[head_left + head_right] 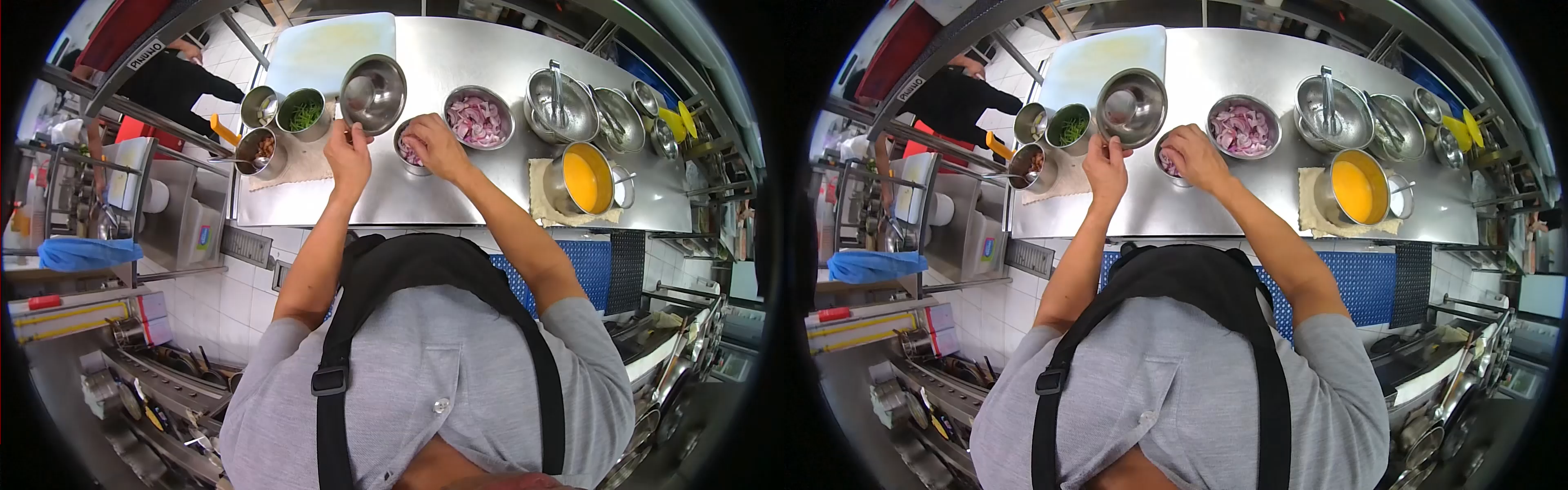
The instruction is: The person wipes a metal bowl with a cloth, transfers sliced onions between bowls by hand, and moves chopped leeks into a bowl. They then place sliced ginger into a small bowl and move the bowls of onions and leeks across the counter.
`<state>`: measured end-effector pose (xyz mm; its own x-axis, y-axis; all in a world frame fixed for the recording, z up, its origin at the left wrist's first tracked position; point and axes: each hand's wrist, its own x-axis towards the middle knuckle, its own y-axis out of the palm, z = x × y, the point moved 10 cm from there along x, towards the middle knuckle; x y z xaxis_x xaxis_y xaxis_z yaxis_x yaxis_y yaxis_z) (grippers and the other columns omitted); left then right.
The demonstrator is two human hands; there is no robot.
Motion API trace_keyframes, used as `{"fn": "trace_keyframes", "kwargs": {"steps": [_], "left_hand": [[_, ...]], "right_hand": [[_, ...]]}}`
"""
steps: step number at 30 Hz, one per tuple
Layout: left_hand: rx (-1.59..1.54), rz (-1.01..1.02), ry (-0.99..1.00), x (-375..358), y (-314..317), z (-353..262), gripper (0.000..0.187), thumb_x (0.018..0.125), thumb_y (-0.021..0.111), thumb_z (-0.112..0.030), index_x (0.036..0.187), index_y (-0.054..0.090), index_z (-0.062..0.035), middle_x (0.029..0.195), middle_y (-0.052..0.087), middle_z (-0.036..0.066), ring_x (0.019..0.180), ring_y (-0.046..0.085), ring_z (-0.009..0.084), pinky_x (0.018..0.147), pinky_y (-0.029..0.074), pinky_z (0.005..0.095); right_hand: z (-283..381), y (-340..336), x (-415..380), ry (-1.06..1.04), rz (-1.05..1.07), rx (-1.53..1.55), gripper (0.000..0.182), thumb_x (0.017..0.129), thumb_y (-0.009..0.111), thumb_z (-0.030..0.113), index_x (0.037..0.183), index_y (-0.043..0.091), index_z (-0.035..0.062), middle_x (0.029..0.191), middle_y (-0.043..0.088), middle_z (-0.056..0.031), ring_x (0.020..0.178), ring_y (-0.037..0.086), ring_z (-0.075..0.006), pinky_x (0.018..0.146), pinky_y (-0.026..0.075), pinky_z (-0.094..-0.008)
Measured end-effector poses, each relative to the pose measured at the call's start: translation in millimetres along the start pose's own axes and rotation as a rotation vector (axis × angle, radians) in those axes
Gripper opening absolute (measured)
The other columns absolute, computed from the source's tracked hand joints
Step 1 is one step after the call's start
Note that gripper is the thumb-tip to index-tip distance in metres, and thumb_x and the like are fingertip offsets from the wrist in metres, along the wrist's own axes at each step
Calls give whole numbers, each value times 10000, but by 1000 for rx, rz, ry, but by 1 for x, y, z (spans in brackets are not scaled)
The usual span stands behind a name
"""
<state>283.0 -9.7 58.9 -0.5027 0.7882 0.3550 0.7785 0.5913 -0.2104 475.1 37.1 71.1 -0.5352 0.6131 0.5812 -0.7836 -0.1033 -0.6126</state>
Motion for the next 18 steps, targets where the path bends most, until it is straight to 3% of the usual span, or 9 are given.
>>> {"fn": "trace_keyframes", "kwargs": {"steps": [4, 7, 8, 11, 14, 17, 18], "left_hand": [[-293, 51, -119, -3, 9, 20, 204, 1050, 540, -105, 877, 500, -4, 760, 620, 77, 658, 677, 141, 576, 573, 283], [-459, 217, -199, -11, 32, 13, 204, 1061, 527, -113, 882, 490, -21, 790, 604, 72, 662, 638, 114, 604, 606, 280], [-490, 286, -242, -17, 43, 6, 202, 1064, 529, -121, 888, 488, -28, 827, 619, 73, 696, 642, 113, 626, 607, 279], [-455, 362, -227, -16, 51, 2, 170, 1066, 536, -132, 922, 521, -43, 875, 630, 52, 737, 648, 123, 682, 613, 299], [-460, 335, -207, -7, 42, 2, 158, 1071, 525, -140, 954, 526, -34, 923, 658, 75, 814, 681, 143, 746, 626, 319], [-476, 353, -223, -11, 40, 13, 165, 1074, 519, -147, 959, 519, -28, 949, 669, 91, 853, 687, 154, 768, 633, 331], [-483, 372, -220, -13, 43, 10, 167, 1073, 520, -146, 956, 517, -28, 948, 668, 91, 851, 686, 155, 768, 634, 333]], "right_hand": [[5, -23, 29, 46, -160, 22, 242, 927, 622, 87, 1151, 670, 7, 1126, 648, -179, 1093, 598, -378, 946, 495, -461], [-9, -26, 50, 215, -349, 19, 310, 930, 599, 89, 1220, 640, -15, 1177, 634, -214, 1120, 591, -421, 951, 492, -482], [-11, -19, 61, 211, -269, 101, 349, 927, 607, 117, 1244, 626, -26, 1197, 625, -230, 1113, 588, -443, 936, 497, -489], [2, 7, 65, 94, -103, 112, 229, 909, 624, 137, 1074, 667, -17, 1042, 658, -216, 1007, 628, -422, 899, 506, -484], [16, 14, 51, 126, 168, 126, 169, 903, 642, 152, 949, 680, -6, 978, 673, -188, 969, 644, -392, 881, 511, -470], [1, 4, 46, 105, 175, 52, 156, 895, 650, 155, 908, 694, 6, 962, 680, -155, 957, 645, -373, 860, 516, -461], [7, -9, 47, 58, 29, 47, 147, 882, 651, 147, 920, 694, 12, 949, 682, -142, 942, 649, -362, 851, 520, -454]]}}
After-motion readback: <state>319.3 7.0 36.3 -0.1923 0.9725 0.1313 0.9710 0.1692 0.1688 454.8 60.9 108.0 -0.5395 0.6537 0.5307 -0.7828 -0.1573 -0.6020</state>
